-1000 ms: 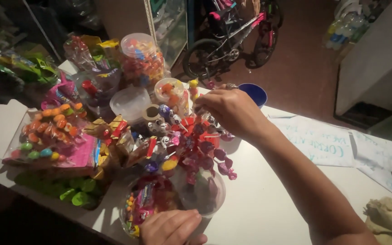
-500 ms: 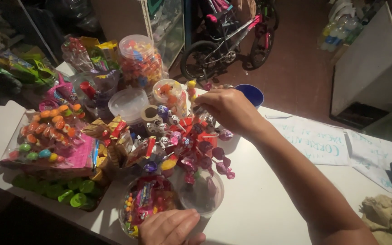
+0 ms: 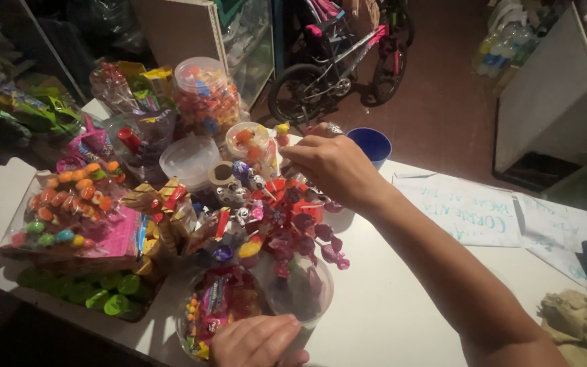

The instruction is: Sorting various types of candies and placing them into a clear plastic jar on a table.

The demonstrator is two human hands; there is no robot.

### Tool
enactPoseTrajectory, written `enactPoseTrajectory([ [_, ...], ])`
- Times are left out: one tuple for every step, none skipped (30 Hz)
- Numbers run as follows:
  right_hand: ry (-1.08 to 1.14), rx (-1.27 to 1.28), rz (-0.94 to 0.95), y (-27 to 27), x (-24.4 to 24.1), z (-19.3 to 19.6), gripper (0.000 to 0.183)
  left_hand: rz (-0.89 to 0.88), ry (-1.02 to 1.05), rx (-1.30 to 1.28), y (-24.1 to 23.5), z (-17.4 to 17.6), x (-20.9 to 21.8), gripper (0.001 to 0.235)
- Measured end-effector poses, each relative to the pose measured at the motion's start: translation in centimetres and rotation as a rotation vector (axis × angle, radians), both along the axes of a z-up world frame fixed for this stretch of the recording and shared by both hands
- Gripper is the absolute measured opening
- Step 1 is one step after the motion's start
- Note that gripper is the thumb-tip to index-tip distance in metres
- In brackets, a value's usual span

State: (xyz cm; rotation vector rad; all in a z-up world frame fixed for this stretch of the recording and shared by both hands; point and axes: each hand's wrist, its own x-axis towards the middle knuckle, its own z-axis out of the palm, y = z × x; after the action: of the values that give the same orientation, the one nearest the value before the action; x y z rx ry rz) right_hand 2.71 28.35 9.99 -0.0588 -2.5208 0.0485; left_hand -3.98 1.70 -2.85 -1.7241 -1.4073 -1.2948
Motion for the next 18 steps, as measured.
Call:
enactPoseTrajectory([
  [0.015, 0.003, -0.009, 0.1, 0.3, -0.1, 0.013, 0.004, 0.014, -0.008, -0.1, -0.1, -0.1, 0.034],
  [0.028, 0.008, -0.019, 0.3, 0.5, -0.2, 0.018, 0.008, 0.026, -0.014, -0.2, -0.2, -0.3, 0.033],
  [0.029, 0.011, -0.02, 0.5, 0.8, -0.2, 0.018, 0.007, 0.026, -0.011, -0.2, -0.3, -0.3, 0.033],
  [0.038, 0.021, -0.043, 0.7, 1.1, -0.3, 0.027, 0.003, 0.013, -0.025, -0.2, -0.4, -0.3, 0.034],
  [0.048, 0.03, -0.065, 0.9, 1.4, -0.4, 0.036, -0.002, 0.0, -0.04, -0.3, -0.5, -0.3, 0.036],
  [0.048, 0.032, -0.067, 1.0, 1.7, -0.5, 0.036, -0.003, 0.0, -0.039, -0.3, -0.4, -0.1, 0.036],
  [0.056, 0.029, -0.058, 1.1, 2.1, -0.5, 0.034, -0.004, -0.015, -0.039, -0.3, -0.2, 0.0, 0.036],
  [0.064, 0.026, -0.049, 1.1, 2.4, -0.5, 0.032, -0.005, -0.029, -0.04, -0.3, -0.1, 0.1, 0.035],
  [0.064, 0.026, -0.05, 0.8, 3.0, -0.4, 0.032, -0.007, -0.029, -0.04, -0.4, -0.4, 0.1, 0.035],
  [0.1, 0.023, -0.038, 0.5, 3.6, -0.2, 0.028, -0.007, -0.025, -0.049, -0.4, -0.6, 0.0, 0.036],
  [0.136, 0.02, -0.025, 0.2, 4.3, 0.0, 0.023, -0.007, -0.021, -0.057, -0.5, -0.8, 0.0, 0.036],
  [0.138, 0.023, -0.032, -0.6, 5.3, -0.1, 0.023, -0.015, -0.019, -0.055, -0.6, -0.8, -0.2, 0.036],
  [0.179, 0.001, -0.032, -1.2, 6.4, -0.2, 0.019, -0.012, 0.012, -0.054, -0.7, -0.9, -0.4, 0.033],
  [0.219, -0.021, -0.042, -2.0, 7.8, -0.3, 0.014, -0.02, 0.042, -0.054, -0.7, -0.9, -0.5, 0.03],
  [0.221, -0.018, -0.06, -2.9, 9.2, -1.2, 0.014, -0.038, 0.043, -0.053, -1.5, -1.3, -0.7, 0.03],
  [0.213, -0.031, -0.102, -3.9, 10.9, -2.2, 0.009, -0.06, 0.063, -0.177, -2.1, -1.6, -0.9, 0.026],
  [0.206, -0.045, -0.145, -4.9, 12.6, -3.2, 0.007, -0.082, 0.086, -0.3, -2.7, -2.0, -1.0, 0.029],
  [0.206, -0.046, -0.185, -5.9, 14.2, -4.5, 0.007, -0.121, 0.091, -0.303, -2.9, -4.0, -0.8, 0.029],
])
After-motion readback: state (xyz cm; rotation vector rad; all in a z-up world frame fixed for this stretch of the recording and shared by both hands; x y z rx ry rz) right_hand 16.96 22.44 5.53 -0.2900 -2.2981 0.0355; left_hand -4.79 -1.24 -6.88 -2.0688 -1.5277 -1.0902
